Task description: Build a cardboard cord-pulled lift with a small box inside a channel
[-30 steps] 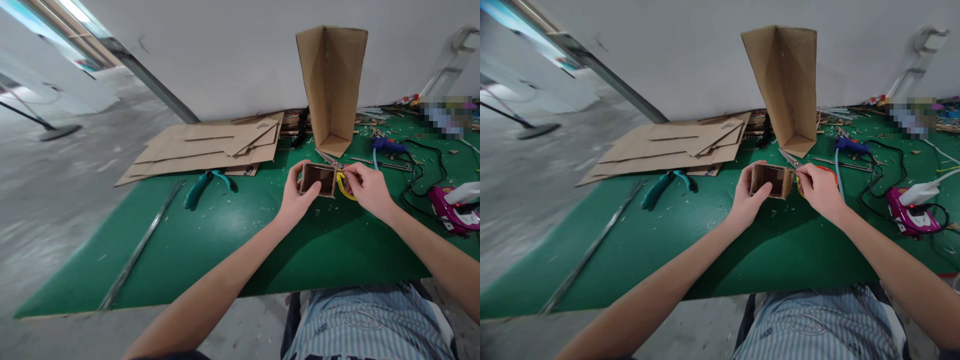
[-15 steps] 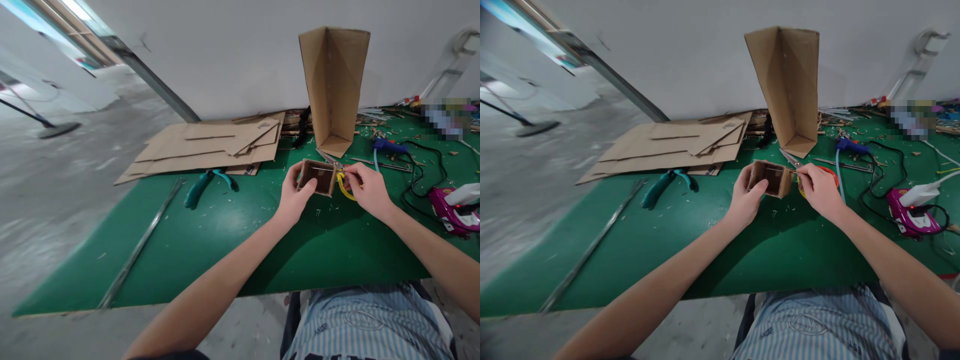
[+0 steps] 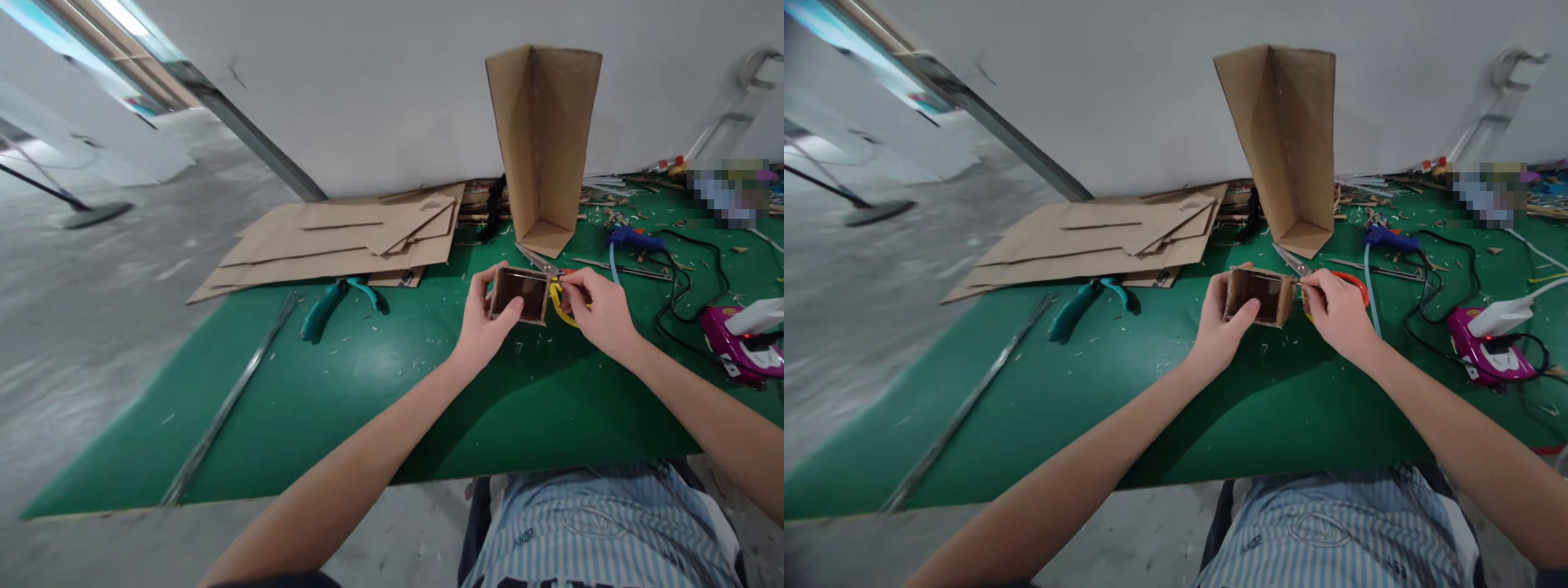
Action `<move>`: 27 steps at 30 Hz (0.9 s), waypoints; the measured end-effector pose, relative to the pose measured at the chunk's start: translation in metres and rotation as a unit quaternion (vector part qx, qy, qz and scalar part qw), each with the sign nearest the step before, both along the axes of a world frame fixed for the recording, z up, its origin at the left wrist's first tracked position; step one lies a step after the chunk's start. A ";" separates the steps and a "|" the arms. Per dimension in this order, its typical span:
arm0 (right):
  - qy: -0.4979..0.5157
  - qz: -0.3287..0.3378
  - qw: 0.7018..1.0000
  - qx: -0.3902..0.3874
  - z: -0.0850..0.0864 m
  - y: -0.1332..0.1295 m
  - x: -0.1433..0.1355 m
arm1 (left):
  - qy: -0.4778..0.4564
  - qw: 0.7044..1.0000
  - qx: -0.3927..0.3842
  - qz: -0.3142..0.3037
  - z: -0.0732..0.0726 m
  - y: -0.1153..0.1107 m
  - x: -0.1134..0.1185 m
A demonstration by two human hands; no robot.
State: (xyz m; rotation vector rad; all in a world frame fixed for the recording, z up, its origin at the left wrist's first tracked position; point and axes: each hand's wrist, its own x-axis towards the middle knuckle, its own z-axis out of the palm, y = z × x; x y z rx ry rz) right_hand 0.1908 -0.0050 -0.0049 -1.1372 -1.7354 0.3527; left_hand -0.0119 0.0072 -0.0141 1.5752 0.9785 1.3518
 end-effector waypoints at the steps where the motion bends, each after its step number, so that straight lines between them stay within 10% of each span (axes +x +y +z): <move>1: -0.005 0.000 1.000 0.002 0.000 0.000 0.000 | 0.002 1.000 0.002 -0.001 0.001 0.000 0.000; 27: 0.230 0.058 0.958 -0.163 0.004 -0.002 -0.008 | 0.012 0.999 0.038 -0.006 0.008 -0.004 0.000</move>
